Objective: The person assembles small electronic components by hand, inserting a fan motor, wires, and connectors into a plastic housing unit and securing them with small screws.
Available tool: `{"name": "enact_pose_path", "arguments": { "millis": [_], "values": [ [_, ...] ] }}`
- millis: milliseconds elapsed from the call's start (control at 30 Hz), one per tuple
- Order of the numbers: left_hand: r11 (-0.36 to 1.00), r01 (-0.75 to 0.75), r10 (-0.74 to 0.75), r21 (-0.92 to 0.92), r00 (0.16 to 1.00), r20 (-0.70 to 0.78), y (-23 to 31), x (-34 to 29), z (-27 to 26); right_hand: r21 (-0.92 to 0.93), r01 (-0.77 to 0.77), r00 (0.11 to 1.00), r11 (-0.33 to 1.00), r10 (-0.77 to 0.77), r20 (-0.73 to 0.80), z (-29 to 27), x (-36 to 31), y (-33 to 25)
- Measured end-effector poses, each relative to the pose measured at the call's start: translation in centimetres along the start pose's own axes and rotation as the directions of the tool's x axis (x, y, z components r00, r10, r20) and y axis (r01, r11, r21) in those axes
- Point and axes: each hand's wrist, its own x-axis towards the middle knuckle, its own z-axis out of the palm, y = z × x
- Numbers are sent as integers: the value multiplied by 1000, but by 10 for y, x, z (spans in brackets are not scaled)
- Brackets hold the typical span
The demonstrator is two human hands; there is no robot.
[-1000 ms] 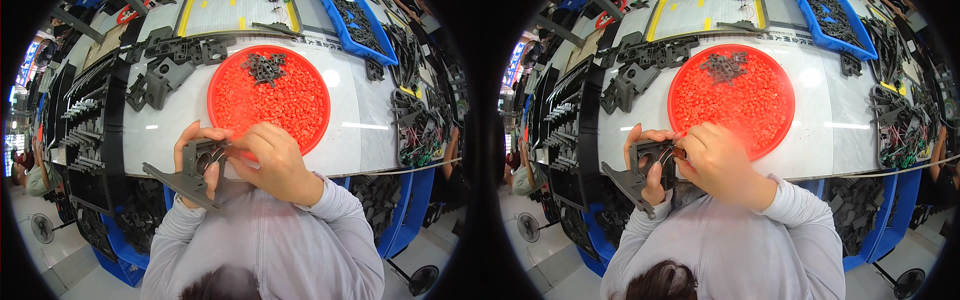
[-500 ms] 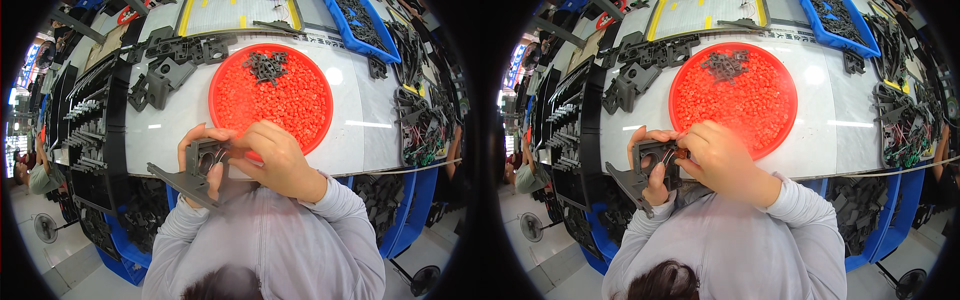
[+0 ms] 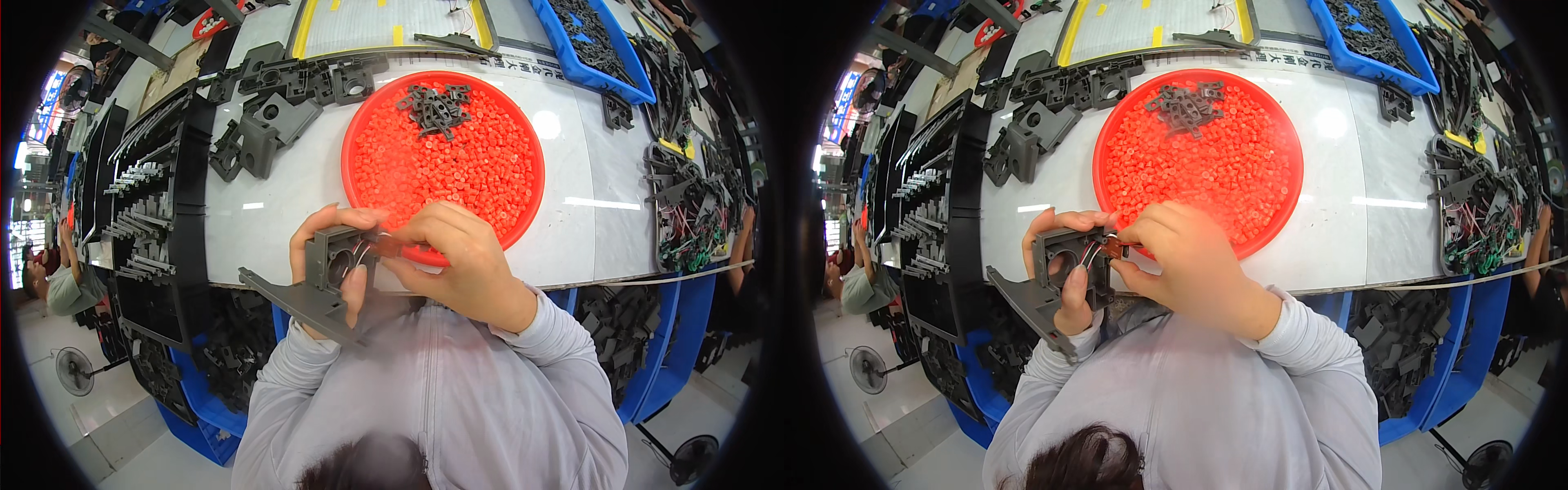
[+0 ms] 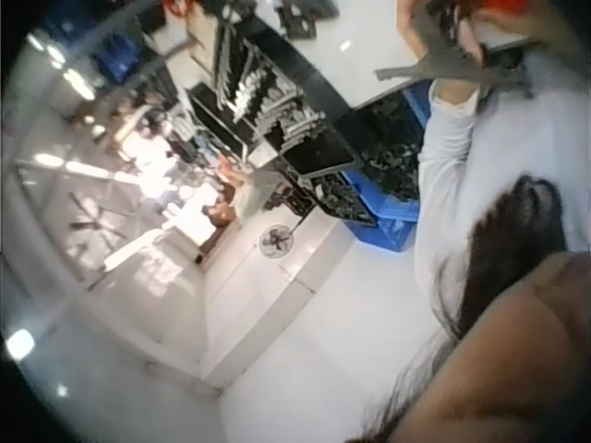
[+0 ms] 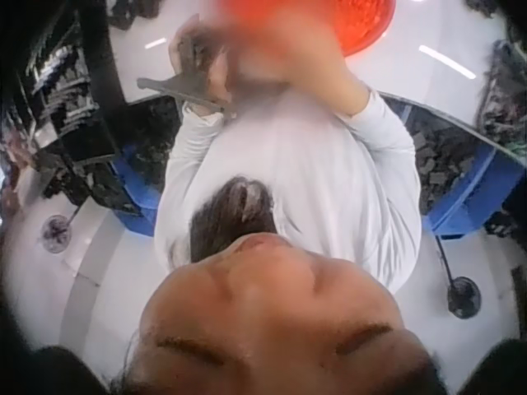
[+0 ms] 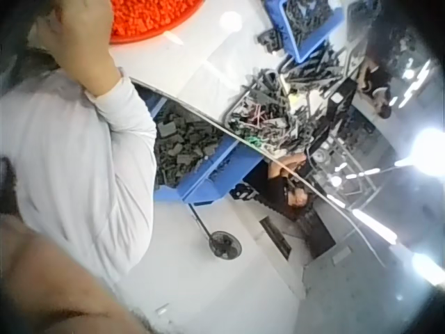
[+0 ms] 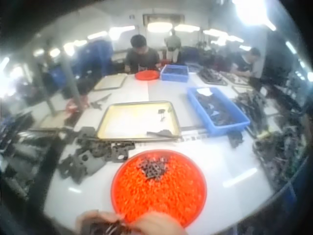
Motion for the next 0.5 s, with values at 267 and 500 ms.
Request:
{"name": "enact_pose_path", "arguments": {
  "millis": [267,500],
  "values": [
    [999,-15,15,45,1000,2,-7,-3,-1,175,-207,962,963,168,214,-13,5,2],
    [984,168,-172,-60,983,-62,9,2,5,558,-640,746,528,256,614,-34,14,31]
  ]
}}
